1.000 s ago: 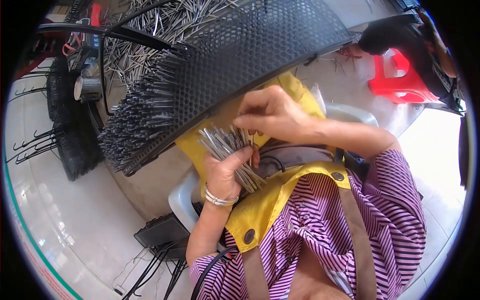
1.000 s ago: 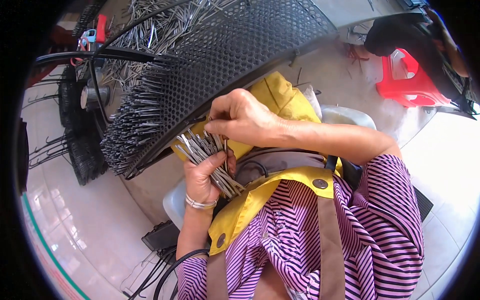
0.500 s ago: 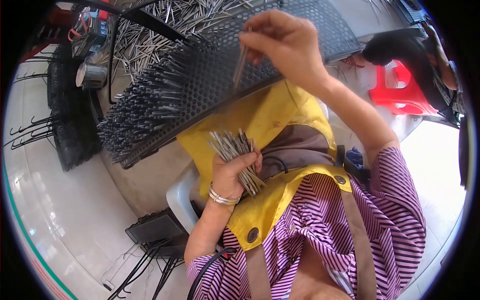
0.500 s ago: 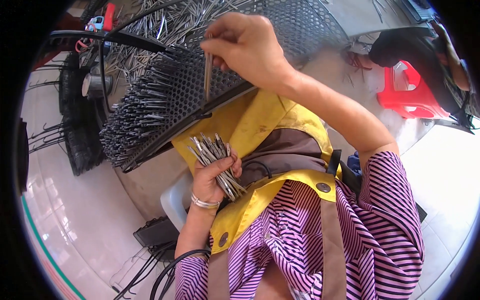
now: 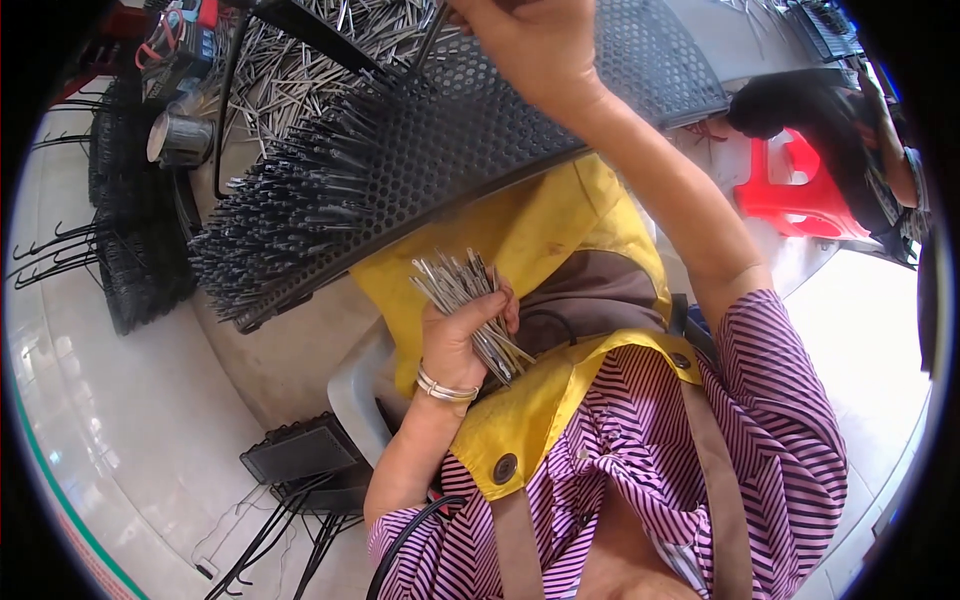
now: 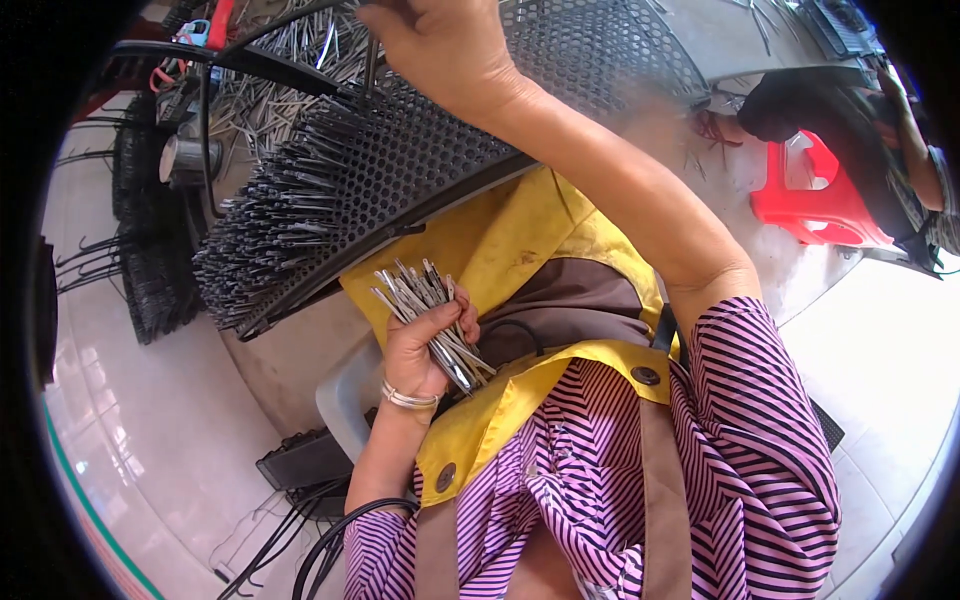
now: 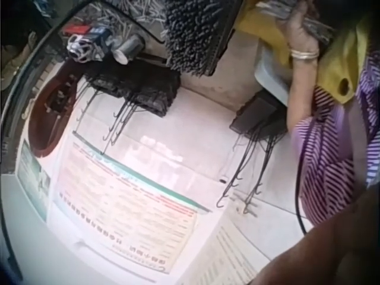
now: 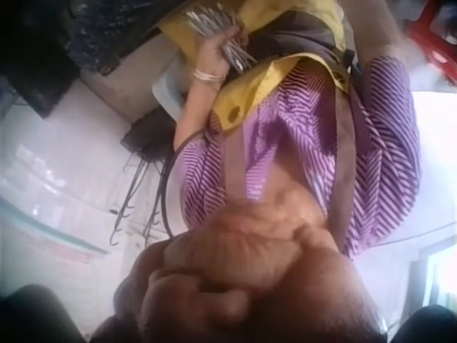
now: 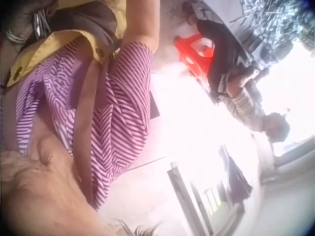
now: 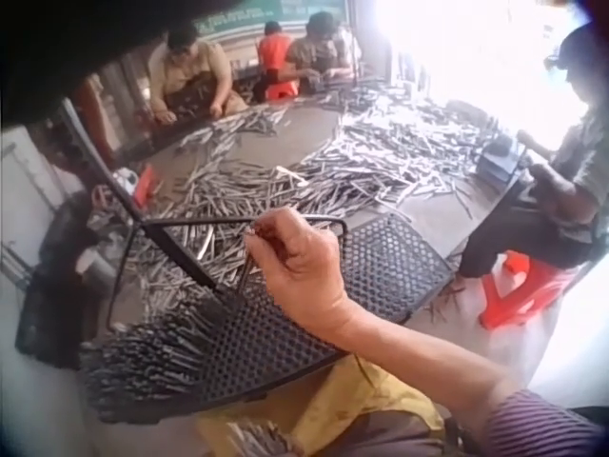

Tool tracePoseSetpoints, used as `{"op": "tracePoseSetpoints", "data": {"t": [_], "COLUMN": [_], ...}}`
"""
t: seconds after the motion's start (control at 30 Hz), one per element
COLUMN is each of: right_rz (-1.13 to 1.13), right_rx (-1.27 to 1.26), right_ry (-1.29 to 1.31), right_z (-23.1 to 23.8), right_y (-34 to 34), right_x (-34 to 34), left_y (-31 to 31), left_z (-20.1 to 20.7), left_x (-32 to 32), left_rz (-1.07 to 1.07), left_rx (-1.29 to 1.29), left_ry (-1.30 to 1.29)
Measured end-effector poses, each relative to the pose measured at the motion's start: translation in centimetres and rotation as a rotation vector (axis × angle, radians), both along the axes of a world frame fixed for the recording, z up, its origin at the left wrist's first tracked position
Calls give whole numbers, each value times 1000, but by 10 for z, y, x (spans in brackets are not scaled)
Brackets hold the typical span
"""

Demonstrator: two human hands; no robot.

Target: Placing individual metal rods into a rack for assembly or processing.

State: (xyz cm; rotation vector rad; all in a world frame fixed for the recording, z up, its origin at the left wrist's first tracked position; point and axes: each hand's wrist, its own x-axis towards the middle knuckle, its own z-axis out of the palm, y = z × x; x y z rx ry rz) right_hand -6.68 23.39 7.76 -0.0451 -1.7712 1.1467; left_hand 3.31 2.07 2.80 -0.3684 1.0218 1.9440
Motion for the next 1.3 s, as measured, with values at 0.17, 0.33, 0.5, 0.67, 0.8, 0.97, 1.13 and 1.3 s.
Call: {"op": "tracePoseSetpoints", "data": {"t": [0.17, 0.33, 0.5, 0.67, 0.8, 0.97, 1.13, 1.3], "right_rz": [24, 125, 178, 300, 349, 372, 440, 273], "right_rx": [175, 342, 463, 405, 453, 488, 574, 692], "right_ry": [95, 54, -66, 59, 158, 176, 12, -224], "right_z": [-6, -5, 27, 7, 8, 14, -8, 20], "right_y": [1, 5, -7, 9, 5, 1, 2, -16], "right_x": [-8, -17, -11, -24, -31, -29, -35, -28], "left_y": [-2, -2, -4, -2, -3, -2, -1, -4], "left_z": [-3, -5, -6, -5, -6, -7, -9, -9], "left_x": [0, 1, 1, 1, 1, 1, 2, 1], "left_rz": [1, -11, -11, -19, -30, -31, -53, -42], "left_rx": [7, 13, 18, 21, 32, 38, 53, 62], "left_ry": [-29, -48, -49, -62, -67, -61, -60, -60]}}
